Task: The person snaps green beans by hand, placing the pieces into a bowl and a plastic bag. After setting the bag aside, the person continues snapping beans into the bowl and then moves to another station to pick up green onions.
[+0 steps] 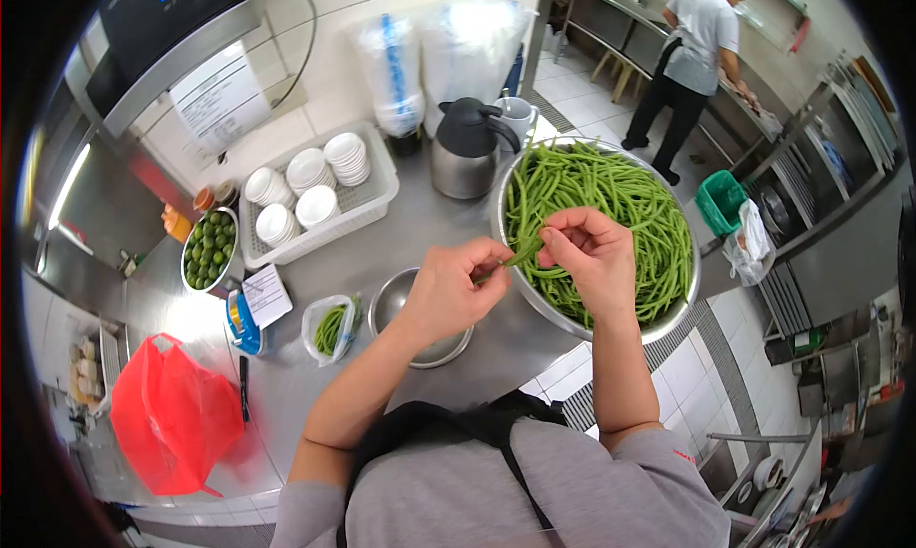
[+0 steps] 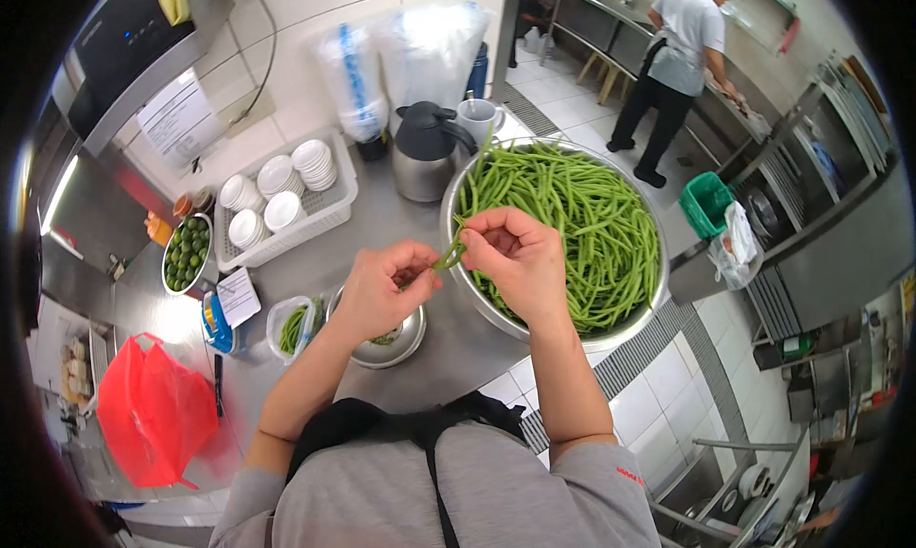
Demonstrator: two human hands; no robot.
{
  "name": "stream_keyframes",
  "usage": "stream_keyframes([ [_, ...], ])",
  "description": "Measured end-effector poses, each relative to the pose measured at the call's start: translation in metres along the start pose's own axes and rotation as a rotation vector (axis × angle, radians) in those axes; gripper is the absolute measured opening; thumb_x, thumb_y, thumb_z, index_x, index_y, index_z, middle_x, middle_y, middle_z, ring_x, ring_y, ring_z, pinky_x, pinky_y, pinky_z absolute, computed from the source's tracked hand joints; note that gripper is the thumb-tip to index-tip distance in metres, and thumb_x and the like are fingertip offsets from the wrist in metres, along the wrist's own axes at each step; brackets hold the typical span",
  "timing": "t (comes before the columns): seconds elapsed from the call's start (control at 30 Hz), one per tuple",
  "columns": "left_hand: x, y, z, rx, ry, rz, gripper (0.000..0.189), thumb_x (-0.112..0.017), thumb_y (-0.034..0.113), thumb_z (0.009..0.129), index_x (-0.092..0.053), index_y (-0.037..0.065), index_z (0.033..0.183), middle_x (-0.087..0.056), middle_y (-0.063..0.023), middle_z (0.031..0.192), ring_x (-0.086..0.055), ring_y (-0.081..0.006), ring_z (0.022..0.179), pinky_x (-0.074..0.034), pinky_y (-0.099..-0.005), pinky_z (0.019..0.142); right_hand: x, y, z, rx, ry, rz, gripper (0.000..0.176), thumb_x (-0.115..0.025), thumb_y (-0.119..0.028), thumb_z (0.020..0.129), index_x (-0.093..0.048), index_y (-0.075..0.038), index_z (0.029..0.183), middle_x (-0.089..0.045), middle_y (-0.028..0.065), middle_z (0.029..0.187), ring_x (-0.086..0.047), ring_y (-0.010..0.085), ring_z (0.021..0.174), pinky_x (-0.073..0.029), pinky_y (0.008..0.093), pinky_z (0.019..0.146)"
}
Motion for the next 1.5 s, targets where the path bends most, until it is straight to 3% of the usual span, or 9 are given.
stream_keyframes([
  [0.43, 0.062, -0.016, -0.087, -0.256, 0.403, 0.282, 0.022, -0.058, 0.020, 0.082, -0.057, 0.000, 0.093, -0.062, -0.0111, 0.084, -0.059, -0.0262, 0.072, -0.045, -0.0334, 0.067, -0.100, 0.077, -0.030, -0.344, -0.474, 0.186, 0.010, -0.059, 0.001, 0.080, -0.060, 0.004, 0.088, -0.062, 0.0057, 0.073, -0.059, 0.0085, 0.059, -0.049, 0.0202, 0.055],
  [0.5, 0.038, -0.060, -0.101, 0.341, -0.123, -0.261, 0.023, -0.048, 0.022, 0.089, -0.057, 0.000, 0.092, -0.062, -0.0123, 0.077, -0.058, -0.0280, 0.070, -0.044, -0.0352, 0.066, -0.107, 0.093, -0.035, -0.348, -0.435, 0.213, 0.010, -0.058, 0.001, 0.080, -0.060, 0.004, 0.089, -0.062, 0.0067, 0.073, -0.059, 0.0095, 0.060, -0.049, 0.0205, 0.056],
  [0.57, 0.040, -0.061, -0.111, 0.435, -0.070, -0.286, 0.027, -0.042, 0.021, 0.093, -0.057, -0.001, 0.089, -0.061, -0.0133, 0.071, -0.057, -0.0301, 0.068, -0.043, -0.0353, 0.064, -0.110, 0.109, -0.039, -0.404, -0.434, 0.202, 0.010, -0.058, 0.000, 0.081, -0.060, 0.004, 0.089, -0.062, 0.0062, 0.074, -0.060, 0.0097, 0.063, -0.049, 0.0214, 0.058],
  [0.7, 0.056, -0.060, -0.121, 0.364, 0.067, 0.125, 0.026, -0.041, 0.019, 0.091, -0.056, -0.002, 0.087, -0.061, -0.0170, 0.074, -0.057, -0.0354, 0.071, -0.043, -0.0398, 0.065, -0.102, 0.099, -0.036, 0.072, -0.381, -0.221, 0.020, -0.060, 0.002, 0.077, -0.062, -0.003, 0.096, -0.062, 0.0080, 0.092, -0.059, 0.0141, 0.078, -0.049, 0.0266, 0.065],
  [0.77, 0.057, -0.061, -0.124, 0.348, 0.074, 0.237, 0.026, -0.041, 0.018, 0.090, -0.056, -0.002, 0.087, -0.061, -0.0186, 0.077, -0.057, -0.0372, 0.074, -0.043, -0.0418, 0.066, -0.123, 0.057, -0.053, 0.706, -0.582, -0.621, 0.030, -0.060, 0.003, 0.071, -0.062, -0.007, 0.099, -0.059, 0.0091, 0.101, -0.058, 0.0219, 0.086, -0.048, 0.0316, 0.072],
  [1.03, 0.048, -0.062, -0.125, 0.280, -0.034, 0.508, 0.022, -0.044, 0.018, 0.089, -0.055, -0.001, 0.087, -0.058, -0.0187, 0.076, -0.054, -0.0388, 0.076, -0.042, -0.0439, 0.067, -0.121, 0.094, -0.065, 0.580, -0.877, -0.981, 0.021, -0.063, -0.010, 0.073, -0.062, -0.006, 0.094, -0.058, 0.0084, 0.087, -0.057, 0.0241, 0.079, -0.046, 0.0358, 0.067],
  [1.17, 0.053, -0.042, -0.117, 0.184, -0.037, 0.584, 0.020, -0.047, 0.016, 0.088, -0.057, -0.002, 0.088, -0.057, -0.0157, 0.070, -0.057, -0.0315, 0.068, -0.044, -0.0381, 0.063, -0.115, 0.082, -0.049, 0.418, -0.799, -0.588, 0.010, -0.060, -0.008, 0.078, -0.061, -0.001, 0.086, -0.055, 0.0086, 0.077, -0.051, 0.0206, 0.063, -0.043, 0.0306, 0.058],
  [1.4, 0.052, -0.058, -0.118, 0.466, -0.038, -0.282, 0.017, -0.049, 0.012, 0.090, -0.061, -0.001, 0.092, -0.057, -0.0033, 0.069, -0.056, -0.0132, 0.062, -0.044, -0.0236, 0.061, -0.096, 0.099, -0.031, -0.223, -0.358, 0.502, 0.011, -0.060, -0.002, 0.079, -0.064, -0.001, 0.089, -0.057, 0.0049, 0.070, -0.050, 0.0091, 0.061, -0.039, 0.0258, 0.054],
  [1.5, 0.048, -0.097, -0.122, 0.510, 0.179, -0.640, 0.017, -0.051, 0.011, 0.089, -0.059, -0.001, 0.099, -0.061, -0.0069, 0.082, -0.061, -0.0181, 0.074, -0.049, -0.0279, 0.070, -0.099, 0.091, -0.030, 0.138, -0.492, -0.357, 0.015, -0.060, -0.004, 0.079, -0.064, -0.001, 0.093, -0.058, 0.0092, 0.073, -0.053, 0.0126, 0.064, -0.041, 0.0253, 0.056],
])
Point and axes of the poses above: each hand's wrist, its own z-axis towards the middle knuckle, its own x-axis out of the back of the hand, y = z × x, the point moved 6 cm from there along z, towards the middle knuckle
